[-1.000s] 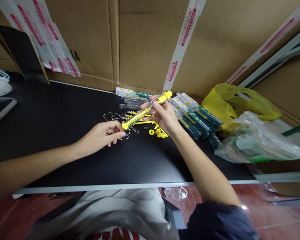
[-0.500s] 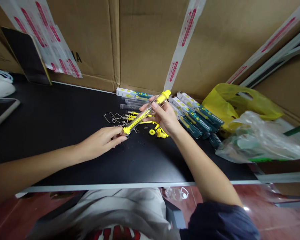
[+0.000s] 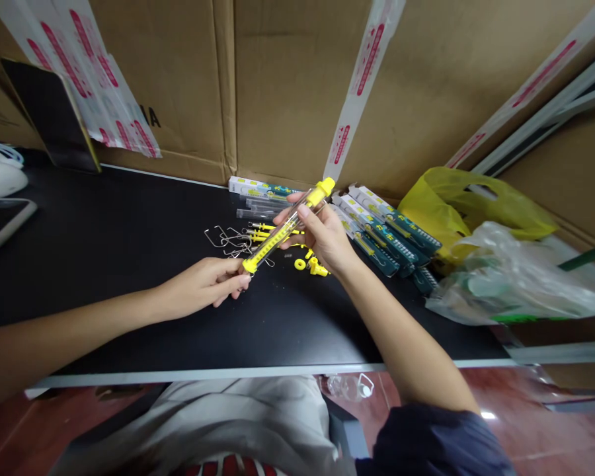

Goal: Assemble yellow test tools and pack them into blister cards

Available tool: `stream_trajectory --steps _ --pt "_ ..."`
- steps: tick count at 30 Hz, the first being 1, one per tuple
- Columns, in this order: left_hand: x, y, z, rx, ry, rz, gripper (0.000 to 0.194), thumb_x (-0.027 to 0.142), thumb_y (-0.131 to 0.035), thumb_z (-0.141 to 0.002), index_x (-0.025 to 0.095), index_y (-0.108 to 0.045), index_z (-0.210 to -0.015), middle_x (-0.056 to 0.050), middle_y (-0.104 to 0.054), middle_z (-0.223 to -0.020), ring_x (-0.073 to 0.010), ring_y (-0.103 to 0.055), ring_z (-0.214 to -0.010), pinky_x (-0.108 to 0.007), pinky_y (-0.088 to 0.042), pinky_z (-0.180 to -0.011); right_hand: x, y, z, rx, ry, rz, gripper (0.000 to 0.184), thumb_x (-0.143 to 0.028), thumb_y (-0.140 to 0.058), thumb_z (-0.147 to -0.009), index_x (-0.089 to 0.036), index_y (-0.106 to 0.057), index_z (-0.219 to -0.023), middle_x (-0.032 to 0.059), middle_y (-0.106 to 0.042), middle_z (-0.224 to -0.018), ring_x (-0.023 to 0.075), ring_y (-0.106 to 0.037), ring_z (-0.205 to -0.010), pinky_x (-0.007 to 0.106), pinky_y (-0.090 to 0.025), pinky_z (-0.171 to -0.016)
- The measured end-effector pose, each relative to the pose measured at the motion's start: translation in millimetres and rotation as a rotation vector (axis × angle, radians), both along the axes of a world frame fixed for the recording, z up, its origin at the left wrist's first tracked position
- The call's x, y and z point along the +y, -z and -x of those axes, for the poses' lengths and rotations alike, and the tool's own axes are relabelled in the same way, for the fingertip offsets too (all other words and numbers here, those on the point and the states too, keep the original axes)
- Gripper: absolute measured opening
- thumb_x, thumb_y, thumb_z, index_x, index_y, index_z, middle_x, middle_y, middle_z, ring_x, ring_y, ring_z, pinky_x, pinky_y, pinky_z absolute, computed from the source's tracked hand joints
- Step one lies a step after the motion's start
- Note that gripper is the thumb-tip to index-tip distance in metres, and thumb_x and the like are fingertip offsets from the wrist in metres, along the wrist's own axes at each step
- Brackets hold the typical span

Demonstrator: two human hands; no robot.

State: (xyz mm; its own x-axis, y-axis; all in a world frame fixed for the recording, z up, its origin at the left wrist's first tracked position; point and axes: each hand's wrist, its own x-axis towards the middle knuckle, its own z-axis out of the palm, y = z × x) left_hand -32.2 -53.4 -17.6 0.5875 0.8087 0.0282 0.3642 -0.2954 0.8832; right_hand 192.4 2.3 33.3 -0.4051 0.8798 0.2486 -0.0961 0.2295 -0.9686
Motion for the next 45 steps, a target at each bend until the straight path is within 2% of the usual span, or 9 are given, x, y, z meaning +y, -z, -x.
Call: stream_trajectory --steps 3,6,10,15,19,29,33,37,45 --pt "0 2.6 -1 -0.05 -0.019 0.081 0.026 0.041 -0.05 -0.09 0.016 -0.054 -0.082 0.001 -0.059 -0.069 -0.0071 -0.049 -0.048 -0.019 -0.041 -0.046 -2 1.3 1 0.013 -0.012 -0.006 0.034 -0.048 -0.063 -0.085 -0.024 -0.051 -0.106 0.0011 -0.068 -0.088 0.0161 -0.07 -0.075 0.026 -0.059 -0.055" --pt "-1 2.7 -2 -0.066 -0.013 0.127 0.026 0.038 -0.046 -0.092 0.016 -0.053 -0.079 0.001 -0.058 -0.066 -0.006 -0.047 -0.045 -0.018 -0.039 -0.044 -3 2.4 3 0.032 -0.029 0.0 0.032 -0.046 -0.062 -0.086 -0.024 -0.051 -0.107 0.001 -0.068 -0.087 0.0163 -0.07 -0.076 0.027 -0.059 -0.056" --pt "-4 -0.8 -3 -0.056 0.005 0.106 0.033 0.037 -0.036 -0.096 0.016 -0.051 -0.075 0.003 -0.056 -0.061 -0.0042 -0.044 -0.042 -0.018 -0.037 -0.045 -3 2.5 3 0.048 -0.032 0.023 0.032 -0.044 -0.06 -0.086 -0.025 -0.049 -0.109 0.0004 -0.067 -0.088 0.0166 -0.069 -0.078 0.027 -0.058 -0.057" --pt "-6 -2.3 -4 -0.103 -0.039 0.09 0.028 0.044 -0.044 -0.094 0.018 -0.047 -0.083 0.006 -0.048 -0.061 -0.0058 -0.044 -0.046 -0.017 -0.036 -0.043 -4 1.9 5 0.034 0.006 0.022 0.028 -0.045 -0.059 -0.086 -0.026 -0.048 -0.103 -0.0013 -0.066 -0.082 0.015 -0.069 -0.073 0.025 -0.057 -0.055" --pt "-7 1.2 -5 -0.186 0.011 0.174 0.029 0.048 -0.044 -0.094 0.019 -0.044 -0.091 0.007 -0.044 -0.062 -0.0059 -0.041 -0.047 -0.017 -0.035 -0.042 -6 1.9 7 0.037 0.011 0.031 0.03 -0.047 -0.062 -0.085 -0.025 -0.047 -0.101 -0.001 -0.066 -0.085 0.0142 -0.069 -0.074 0.025 -0.058 -0.057" --pt "-14 1.6 -10 -0.316 0.072 0.268 0.035 0.049 -0.033 -0.098 0.019 -0.041 -0.084 0.007 -0.04 -0.056 -0.0059 -0.035 -0.049 -0.015 -0.028 -0.041 -8 -1.1 6 0.038 -0.069 0.056 0.031 -0.046 -0.063 -0.085 -0.025 -0.048 -0.101 -0.0009 -0.066 -0.087 0.014 -0.069 -0.075 0.028 -0.06 -0.061" --pt "-6 3.5 -9 -0.313 0.045 0.419 0.033 0.053 -0.041 -0.094 0.02 -0.043 -0.096 0.007 -0.044 -0.065 -0.0041 -0.038 -0.043 -0.013 -0.027 -0.034 -1 -2.5 -1 0.04 0.0 0.032 0.03 -0.046 -0.063 -0.084 -0.025 -0.049 -0.102 -0.0002 -0.068 -0.088 0.0159 -0.07 -0.078 0.028 -0.059 -0.061" --pt "2 8.3 -9 -0.315 0.058 0.518 0.035 0.054 -0.046 -0.091 0.02 -0.04 -0.086 0.009 -0.041 -0.061 -0.0039 -0.04 -0.038 -0.012 -0.03 -0.029 8 -4.2 -8 0.082 0.11 -0.026 0.033 -0.048 -0.066 -0.081 -0.027 -0.05 -0.099 -0.0014 -0.069 -0.086 0.0157 -0.071 -0.077 0.027 -0.059 -0.061" --pt "-2 3.3 -5 -0.202 0.243 0.598 0.037 0.054 -0.045 -0.093 0.019 -0.041 -0.081 0.008 -0.043 -0.062 -0.0015 -0.04 -0.037 -0.008 -0.028 -0.029 27 -11.4 -26 0.131 0.306 -0.069 0.037 -0.053 -0.069 -0.076 -0.028 -0.054 -0.098 -0.0024 -0.073 -0.09 0.0134 -0.069 -0.07 0.025 -0.057 -0.06"
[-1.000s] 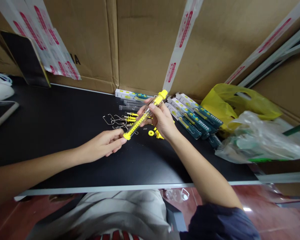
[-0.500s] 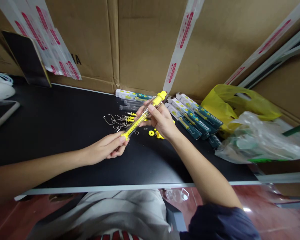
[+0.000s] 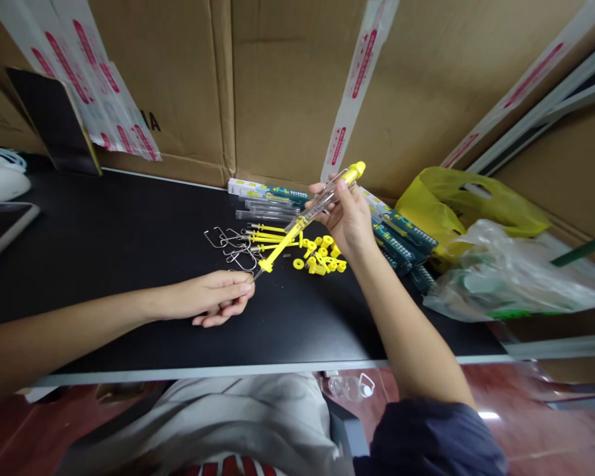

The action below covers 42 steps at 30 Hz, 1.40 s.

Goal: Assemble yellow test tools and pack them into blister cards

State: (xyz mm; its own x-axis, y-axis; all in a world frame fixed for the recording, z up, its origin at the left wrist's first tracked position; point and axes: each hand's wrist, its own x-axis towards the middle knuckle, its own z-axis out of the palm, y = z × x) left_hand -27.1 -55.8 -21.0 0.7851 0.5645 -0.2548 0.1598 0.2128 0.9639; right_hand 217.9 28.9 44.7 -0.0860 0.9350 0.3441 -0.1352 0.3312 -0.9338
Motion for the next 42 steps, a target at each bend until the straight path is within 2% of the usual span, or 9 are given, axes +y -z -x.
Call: stream_trajectory --steps 3,9,13,18,27,33,39,42 --pt "0 -1.8 0 -0.011 -0.024 0.036 0.037 0.054 -0.046 -0.092 0.02 -0.041 -0.081 0.008 -0.043 -0.062 -0.0012 -0.039 -0.036 -0.008 -0.026 -0.028 -3 0.4 2 -0.004 -0.022 0.013 0.037 -0.053 -0.069 -0.077 -0.028 -0.054 -0.1 -0.0025 -0.073 -0.091 0.0134 -0.07 -0.07 0.026 -0.057 -0.06" --pt "-1 -3.8 -1 0.005 -0.071 0.058 0.037 0.053 -0.045 -0.092 0.019 -0.042 -0.08 0.007 -0.046 -0.06 -0.0014 -0.038 -0.034 -0.009 -0.023 -0.027 -19 11.1 24 -0.028 -0.197 0.087 0.039 -0.051 -0.066 -0.08 -0.026 -0.049 -0.105 -0.0001 -0.074 -0.094 0.014 -0.071 -0.072 0.026 -0.057 -0.061" --pt "-1 -3.3 -1 -0.007 -0.089 0.058 0.035 0.052 -0.045 -0.093 0.019 -0.043 -0.08 0.005 -0.053 -0.061 -0.0025 -0.041 -0.034 -0.009 -0.025 -0.027 -22 15.1 28 -0.042 -0.214 0.097 0.039 -0.052 -0.064 -0.082 -0.026 -0.047 -0.107 0.0002 -0.073 -0.095 0.014 -0.071 -0.076 0.028 -0.058 -0.067" --pt "0 -3.3 -3 -0.052 -0.159 0.036 0.035 0.052 -0.048 -0.091 0.019 -0.043 -0.081 0.006 -0.054 -0.06 -0.0026 -0.041 -0.033 -0.01 -0.025 -0.027 -28 18.8 33 -0.062 -0.264 0.116 0.04 -0.051 -0.063 -0.084 -0.026 -0.046 -0.109 0.0012 -0.073 -0.096 0.013 -0.071 -0.072 0.026 -0.058 -0.062" --pt "-3 -5.2 -5 -0.146 -0.3 0.036 0.035 0.05 -0.056 -0.086 0.017 -0.046 -0.081 0.005 -0.054 -0.058 -0.001 -0.035 -0.034 -0.011 -0.019 -0.03 -35 18.0 38 -0.069 -0.242 0.062 0.037 -0.052 -0.063 -0.083 -0.027 -0.041 -0.098 0.0014 -0.073 -0.1 0.0156 -0.073 -0.079 0.029 -0.061 -0.066" --pt "0 -2.8 -4 -0.116 -0.206 0.046 0.037 0.054 -0.05 -0.089 0.018 -0.045 -0.081 0.005 -0.056 -0.054 -0.003 -0.038 -0.033 -0.011 -0.023 -0.028 -32 15.7 34 -0.099 -0.252 0.074 0.038 -0.054 -0.059 -0.085 -0.028 -0.044 -0.108 0.0019 -0.073 -0.101 0.0166 -0.073 -0.08 0.03 -0.061 -0.064" --pt "-3 -0.9 -1 -0.096 -0.105 0.079 0.039 0.055 -0.045 -0.092 0.019 -0.041 -0.076 0.003 -0.058 -0.054 -0.003 -0.038 -0.033 -0.01 -0.024 -0.029 -16 5.7 16 -0.064 -0.14 0.051 0.039 -0.053 -0.061 -0.083 -0.028 -0.05 -0.112 0.0011 -0.074 -0.099 0.0162 -0.072 -0.078 0.029 -0.059 -0.063" --pt "-2 -2.4 -2 -0.105 -0.112 0.087 0.038 0.054 -0.046 -0.091 0.019 -0.041 -0.076 0.003 -0.058 -0.054 -0.0029 -0.037 -0.032 -0.011 -0.023 -0.029 -14 6.9 15 -0.077 -0.089 0.055 0.04 -0.055 -0.061 -0.082 -0.029 -0.051 -0.11 0.0006 -0.074 -0.1 0.016 -0.071 -0.078 0.029 -0.058 -0.063"
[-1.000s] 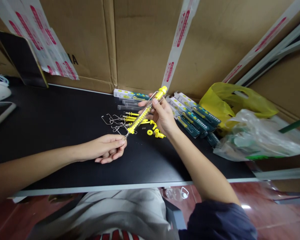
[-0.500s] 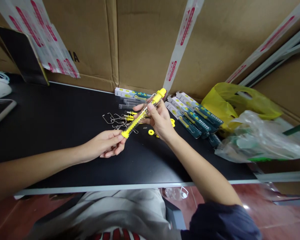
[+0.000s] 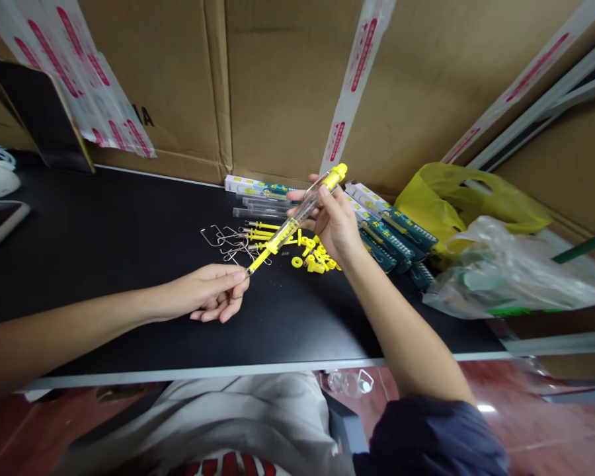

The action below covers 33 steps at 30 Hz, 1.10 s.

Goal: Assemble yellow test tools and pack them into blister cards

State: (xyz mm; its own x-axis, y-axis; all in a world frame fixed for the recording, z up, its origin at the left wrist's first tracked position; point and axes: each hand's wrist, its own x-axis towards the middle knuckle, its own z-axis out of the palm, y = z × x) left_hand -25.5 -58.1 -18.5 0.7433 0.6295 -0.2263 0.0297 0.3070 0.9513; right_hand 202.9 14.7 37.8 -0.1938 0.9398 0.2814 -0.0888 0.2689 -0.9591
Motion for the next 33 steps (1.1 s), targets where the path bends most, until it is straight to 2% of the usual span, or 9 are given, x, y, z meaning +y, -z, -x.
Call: stream_trajectory --steps 6,10,12,16,18,21,24,27,33 --pt "4 -0.2 1 0.014 -0.052 -0.015 0.038 0.054 -0.048 -0.09 0.019 -0.041 -0.075 0.003 -0.058 -0.054 -0.0029 -0.035 -0.032 -0.011 -0.022 -0.029 -8 9.6 12 -0.018 -0.122 0.082 0.042 -0.056 -0.061 -0.081 -0.029 -0.049 -0.111 0.002 -0.073 -0.101 0.0186 -0.072 -0.082 0.031 -0.059 -0.063" --pt "3 0.1 2 0.02 -0.032 -0.019 0.039 0.055 -0.047 -0.091 0.02 -0.04 -0.076 0.003 -0.058 -0.054 -0.003 -0.036 -0.032 -0.011 -0.022 -0.029 3 4.8 0 0.014 0.0 0.035 0.04 -0.055 -0.063 -0.079 -0.029 -0.051 -0.107 0.0006 -0.074 -0.1 0.0165 -0.071 -0.079 0.028 -0.058 -0.061" --pt "3 0.0 1 0.022 -0.038 -0.025 0.039 0.056 -0.047 -0.09 0.02 -0.04 -0.076 0.003 -0.057 -0.053 -0.003 -0.036 -0.032 -0.011 -0.022 -0.029 6 3.4 -3 0.043 0.007 0.026 0.039 -0.054 -0.065 -0.079 -0.028 -0.051 -0.106 0.0002 -0.074 -0.099 0.0155 -0.071 -0.077 0.027 -0.057 -0.061" --pt "8 -0.7 2 0.073 -0.112 -0.069 0.035 0.051 -0.045 -0.09 0.019 -0.043 -0.078 0.001 -0.059 -0.056 -0.0055 -0.042 -0.035 -0.013 -0.025 -0.03 -5 8.8 9 0.024 -0.117 0.065 0.039 -0.054 -0.064 -0.081 -0.028 -0.048 -0.107 0.0022 -0.074 -0.101 0.0167 -0.072 -0.079 0.029 -0.058 -0.062" --pt "11 -1.9 6 0.128 -0.183 -0.175 0.027 0.044 -0.044 -0.09 0.018 -0.047 -0.082 0.0 -0.061 -0.062 -0.0085 -0.049 -0.041 -0.016 -0.031 -0.032 -13 12.4 18 0.035 -0.148 0.085 0.039 -0.053 -0.064 -0.081 -0.028 -0.046 -0.103 0.0025 -0.074 -0.102 0.0181 -0.073 -0.085 0.031 -0.06 -0.066" --pt "14 -5.3 15 0.179 -0.337 -0.497 0.016 0.029 -0.046 -0.086 0.017 -0.052 -0.095 -0.002 -0.065 -0.078 -0.0131 -0.061 -0.064 -0.023 -0.048 -0.055 -23 16.0 28 0.075 -0.144 0.082 0.033 -0.052 -0.064 -0.083 -0.028 -0.044 -0.097 0.0025 -0.074 -0.104 0.0194 -0.072 -0.095 0.035 -0.06 -0.077" --pt "14 -8.5 21 0.154 -0.4 -0.728 0.029 0.019 -0.043 -0.083 0.017 -0.049 -0.111 -0.005 -0.067 -0.099 -0.019 -0.063 -0.096 -0.033 -0.048 -0.086 -30 20.3 35 0.104 -0.158 0.055 0.029 -0.046 -0.065 -0.084 -0.028 -0.044 -0.093 0.0029 -0.074 -0.105 0.0192 -0.068 -0.106 0.037 -0.056 -0.089" --pt "11 -8.9 19 0.114 -0.421 -0.735 0.035 0.022 -0.044 -0.085 0.018 -0.044 -0.12 -0.007 -0.066 -0.108 -0.0223 -0.061 -0.108 -0.036 -0.047 -0.092 -36 28.3 44 0.079 -0.213 0.063 0.03 -0.045 -0.066 -0.083 -0.027 -0.044 -0.094 0.0042 -0.073 -0.111 0.0204 -0.065 -0.114 0.043 -0.051 -0.098" --pt "7 -2.5 8 0.081 -0.482 -0.643 0.033 0.034 -0.058 -0.089 0.02 -0.041 -0.114 -0.005 -0.066 -0.103 -0.0172 -0.066 -0.097 -0.032 -0.049 -0.089 -43 40.6 56 0.04 -0.291 0.049 0.03 -0.047 -0.067 -0.083 -0.027 -0.048 -0.095 0.0052 -0.066 -0.127 0.0217 -0.059 -0.122 0.045 -0.048 -0.103"
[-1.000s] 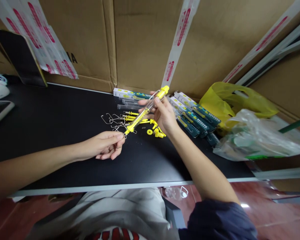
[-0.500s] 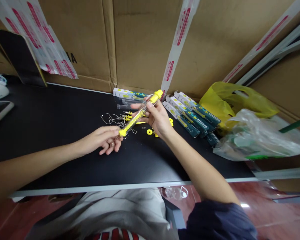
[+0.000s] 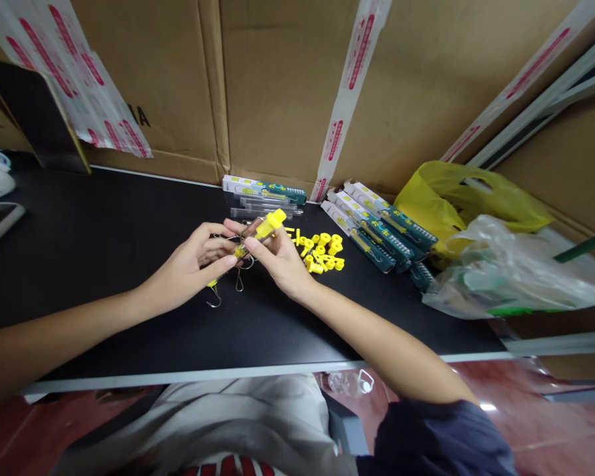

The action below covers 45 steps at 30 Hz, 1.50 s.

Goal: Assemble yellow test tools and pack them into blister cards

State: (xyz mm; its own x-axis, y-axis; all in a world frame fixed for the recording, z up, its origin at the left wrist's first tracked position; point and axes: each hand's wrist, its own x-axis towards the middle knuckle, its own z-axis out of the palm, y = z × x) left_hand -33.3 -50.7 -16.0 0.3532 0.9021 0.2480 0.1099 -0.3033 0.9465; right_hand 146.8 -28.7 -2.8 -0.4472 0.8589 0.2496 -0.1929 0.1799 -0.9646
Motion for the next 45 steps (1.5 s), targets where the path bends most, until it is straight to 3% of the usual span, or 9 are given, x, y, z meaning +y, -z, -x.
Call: stream_trajectory --steps 8,12,15,20,24,28,33,37,45 --pt "-4 -1.5 -4 -0.082 0.045 -0.074 0.033 0.026 -0.056 -0.092 0.02 -0.045 -0.122 -0.01 -0.058 -0.131 -0.0182 -0.058 -0.119 -0.032 -0.046 -0.1 -7 5.9 7 -0.103 0.036 -0.057 0.04 -0.05 -0.072 -0.076 -0.027 -0.05 -0.1 0.0035 -0.066 -0.113 0.0214 -0.064 -0.106 0.04 -0.053 -0.096" --pt "-1 -0.1 0 -0.04 -0.007 -0.058 0.038 0.028 -0.054 -0.092 0.019 -0.046 -0.128 -0.01 -0.06 -0.122 -0.0153 -0.065 -0.095 -0.027 -0.053 -0.081 5 0.9 -5 -0.159 0.008 -0.104 0.05 -0.053 -0.072 -0.075 -0.029 -0.047 -0.111 0.0049 -0.061 -0.124 0.0212 -0.061 -0.112 0.041 -0.051 -0.099" --pt "5 2.8 4 -0.016 -0.057 -0.062 0.039 0.029 -0.053 -0.093 0.019 -0.047 -0.13 -0.009 -0.061 -0.115 -0.0127 -0.063 -0.081 -0.024 -0.052 -0.07 36 -14.0 -38 -0.295 0.158 -0.311 0.042 -0.056 -0.055 -0.088 -0.027 -0.049 -0.117 0.0075 -0.06 -0.127 0.0217 -0.054 -0.124 0.045 -0.042 -0.108" --pt "8 1.4 9 0.094 -0.08 -0.146 0.041 0.03 -0.049 -0.094 0.017 -0.046 -0.133 -0.01 -0.062 -0.111 -0.0181 -0.063 -0.094 -0.025 -0.05 -0.072 95 -33.0 -134 -0.753 0.867 -0.67 0.024 -0.043 -0.064 -0.084 -0.025 -0.061 -0.1 0.0104 -0.064 -0.111 0.0308 -0.049 -0.12 0.059 -0.027 -0.112" --pt "5 -4.8 12 0.273 -0.122 -0.263 0.04 0.03 -0.047 -0.095 0.017 -0.048 -0.133 -0.011 -0.062 -0.118 -0.0198 -0.062 -0.1 -0.029 -0.047 -0.085 113 -24.3 -201 -0.759 1.042 -0.644 0.025 -0.039 -0.075 -0.073 -0.025 -0.059 -0.086 0.0135 -0.063 -0.114 0.038 -0.034 -0.134 0.068 -0.01 -0.113" --pt "3 -8.3 14 0.35 -0.151 -0.323 0.039 0.031 -0.046 -0.094 0.016 -0.05 -0.13 -0.01 -0.064 -0.116 -0.02 -0.062 -0.099 -0.03 -0.045 -0.088 118 -13.2 -231 -0.749 1.007 -0.637 0.031 -0.045 -0.077 -0.068 -0.025 -0.054 -0.072 0.0109 -0.066 -0.106 0.0377 -0.039 -0.133 0.068 -0.031 -0.104" --pt "5 -11.2 14 0.402 -0.216 -0.378 0.037 0.034 -0.051 -0.092 0.016 -0.054 -0.124 -0.007 -0.066 -0.11 -0.0179 -0.063 -0.093 -0.027 -0.045 -0.085 111 -30.4 -212 -0.764 0.816 -0.769 0.025 -0.052 -0.068 -0.076 -0.031 -0.061 -0.087 0.0042 -0.065 -0.104 0.0363 -0.05 -0.123 0.069 -0.039 -0.099" --pt "9 -12.9 14 0.386 -0.313 -0.446 0.034 0.032 -0.061 -0.084 0.016 -0.058 -0.114 -0.003 -0.068 -0.094 -0.0145 -0.062 -0.079 -0.025 -0.047 -0.076 86 -52.0 -156 -1.157 1.014 -1.009 0.032 -0.05 -0.061 -0.085 -0.023 -0.065 -0.102 0.0122 -0.064 -0.098 0.0387 -0.054 -0.109 0.07 -0.032 -0.101" --pt "13 -14.7 19 0.365 -0.431 -0.553 0.012 0.027 -0.065 -0.082 0.016 -0.06 -0.085 0.004 -0.055 -0.067 -0.0075 -0.046 -0.057 -0.019 -0.036 -0.054 24 -34.5 -69 -1.241 0.449 -1.423 0.032 -0.035 -0.056 -0.092 -0.02 -0.055 -0.121 0.0096 -0.066 -0.108 0.025 -0.059 -0.1 0.048 -0.038 -0.105"
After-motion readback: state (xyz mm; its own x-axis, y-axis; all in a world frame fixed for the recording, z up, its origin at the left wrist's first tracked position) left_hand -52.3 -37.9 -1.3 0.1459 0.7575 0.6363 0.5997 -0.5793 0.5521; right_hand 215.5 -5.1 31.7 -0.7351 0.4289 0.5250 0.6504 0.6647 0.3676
